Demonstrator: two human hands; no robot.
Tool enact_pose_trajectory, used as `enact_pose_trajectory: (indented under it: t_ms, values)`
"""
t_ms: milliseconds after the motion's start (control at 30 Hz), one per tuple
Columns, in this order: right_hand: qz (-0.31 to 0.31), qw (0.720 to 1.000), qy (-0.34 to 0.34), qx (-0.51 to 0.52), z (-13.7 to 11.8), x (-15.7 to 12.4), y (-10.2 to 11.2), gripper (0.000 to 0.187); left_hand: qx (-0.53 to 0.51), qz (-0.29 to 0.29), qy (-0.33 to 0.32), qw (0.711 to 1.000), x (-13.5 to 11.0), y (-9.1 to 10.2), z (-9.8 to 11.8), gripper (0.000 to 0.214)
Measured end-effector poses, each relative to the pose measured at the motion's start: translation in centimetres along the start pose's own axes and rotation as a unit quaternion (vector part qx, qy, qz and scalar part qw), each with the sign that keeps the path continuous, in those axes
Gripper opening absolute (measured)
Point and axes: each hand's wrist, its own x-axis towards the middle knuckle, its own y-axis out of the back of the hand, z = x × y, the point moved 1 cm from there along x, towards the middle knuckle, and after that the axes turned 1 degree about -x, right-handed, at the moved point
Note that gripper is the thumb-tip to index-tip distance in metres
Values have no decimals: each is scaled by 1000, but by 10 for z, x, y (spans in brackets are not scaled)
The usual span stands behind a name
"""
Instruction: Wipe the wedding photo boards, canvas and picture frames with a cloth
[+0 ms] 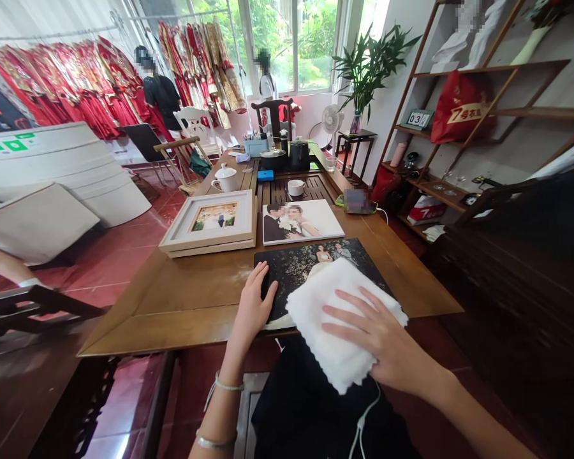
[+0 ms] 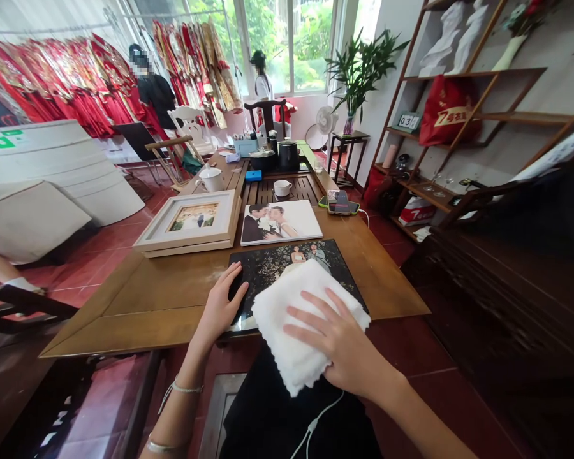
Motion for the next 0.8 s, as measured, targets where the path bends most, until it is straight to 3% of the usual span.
enact_pose_trajectory:
  t_ms: [100, 200, 333, 467, 633, 800]
  values:
    - [29, 999, -37, -13, 13, -19, 2, 61, 5, -4, -4, 1000, 1, -1, 1, 42]
    - [62, 992, -103, -29, 41, -21, 3, 54, 12, -2, -9, 1000, 2, -4, 0, 42]
    - [58, 982, -169, -58, 77, 5, 2, 64, 19, 8, -13, 1000, 4, -11, -2, 43]
    - [23, 978, -194, -69, 93, 48, 0, 69, 17, 10, -15, 1000, 4, -13, -2, 44]
    - [3, 981, -186, -54, 78, 87, -8, 76, 13, 12, -8, 1000, 3, -11, 0, 42]
    - [-20, 994, -105, -18, 36, 75, -8, 83, -9, 26, 6, 1000, 4, -11, -4, 39]
